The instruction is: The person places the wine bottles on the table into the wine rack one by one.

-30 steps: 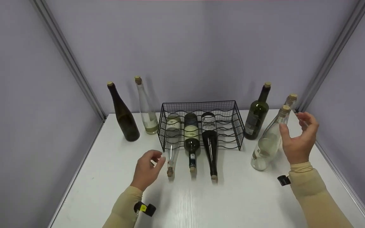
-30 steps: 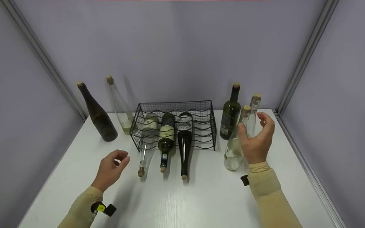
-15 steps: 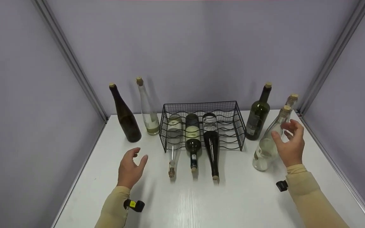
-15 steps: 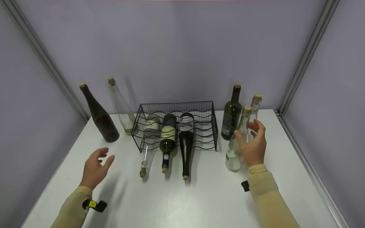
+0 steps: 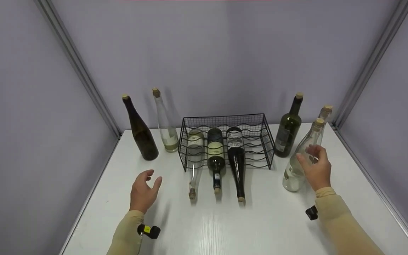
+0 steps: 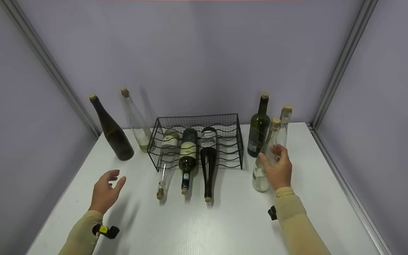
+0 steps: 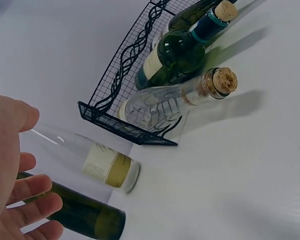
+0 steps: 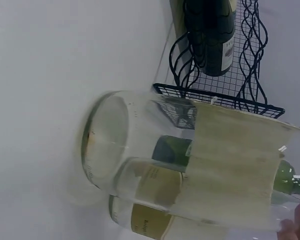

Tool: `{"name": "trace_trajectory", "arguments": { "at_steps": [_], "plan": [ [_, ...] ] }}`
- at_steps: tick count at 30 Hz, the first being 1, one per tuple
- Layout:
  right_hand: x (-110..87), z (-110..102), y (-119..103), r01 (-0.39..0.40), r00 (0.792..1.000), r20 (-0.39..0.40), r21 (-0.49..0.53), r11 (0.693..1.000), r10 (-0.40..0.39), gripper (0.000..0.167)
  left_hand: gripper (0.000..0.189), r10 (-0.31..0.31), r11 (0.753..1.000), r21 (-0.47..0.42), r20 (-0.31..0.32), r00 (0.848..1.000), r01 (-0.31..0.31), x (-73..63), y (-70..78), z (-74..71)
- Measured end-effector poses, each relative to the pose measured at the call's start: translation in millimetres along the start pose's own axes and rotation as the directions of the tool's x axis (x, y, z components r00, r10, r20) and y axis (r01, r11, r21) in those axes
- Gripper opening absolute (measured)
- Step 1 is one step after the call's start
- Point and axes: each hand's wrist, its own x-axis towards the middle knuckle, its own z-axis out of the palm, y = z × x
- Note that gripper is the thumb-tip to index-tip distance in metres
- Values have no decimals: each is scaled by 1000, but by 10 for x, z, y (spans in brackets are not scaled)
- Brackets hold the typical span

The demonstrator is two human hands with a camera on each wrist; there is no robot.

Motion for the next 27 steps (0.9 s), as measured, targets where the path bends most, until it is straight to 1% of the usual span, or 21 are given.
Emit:
{"name": "trace_trajectory", "arguments": {
  "at_steps": [3, 7, 9, 13, 17, 23, 27],
  "plan": [
    [-23, 28, 53, -49, 998, 33, 7, 999, 49, 58, 43, -5, 1000, -5, 0, 1000, 5, 1, -7, 16],
    [-46, 61, 128, -107, 990, 89, -14, 994, 108, 67, 42, -5, 1000, -11, -1, 1000, 5, 3, -7, 35],
    [-63, 69, 163, -122, 986, 113, -31, 992, 125, 71, 42, -5, 1000, -19, 3, 1000, 5, 1, -2, 41],
    [-99, 85, 219, -135, 980, 138, -44, 990, 140, 73, 42, -8, 1000, -27, 12, 1000, 9, -5, 13, 53],
    [-122, 114, 234, -155, 978, 136, -11, 988, 155, 72, 41, -12, 1000, -28, 20, 1000, 13, -15, 25, 55],
    [-153, 170, 212, -165, 982, 101, 52, 985, 159, 64, 39, -9, 1000, -21, 30, 1000, 9, -31, 26, 60],
    [-187, 221, 183, -173, 980, 113, 69, 983, 165, 65, 38, -19, 1000, -9, 43, 999, 20, -36, 28, 56]
  ]
}}
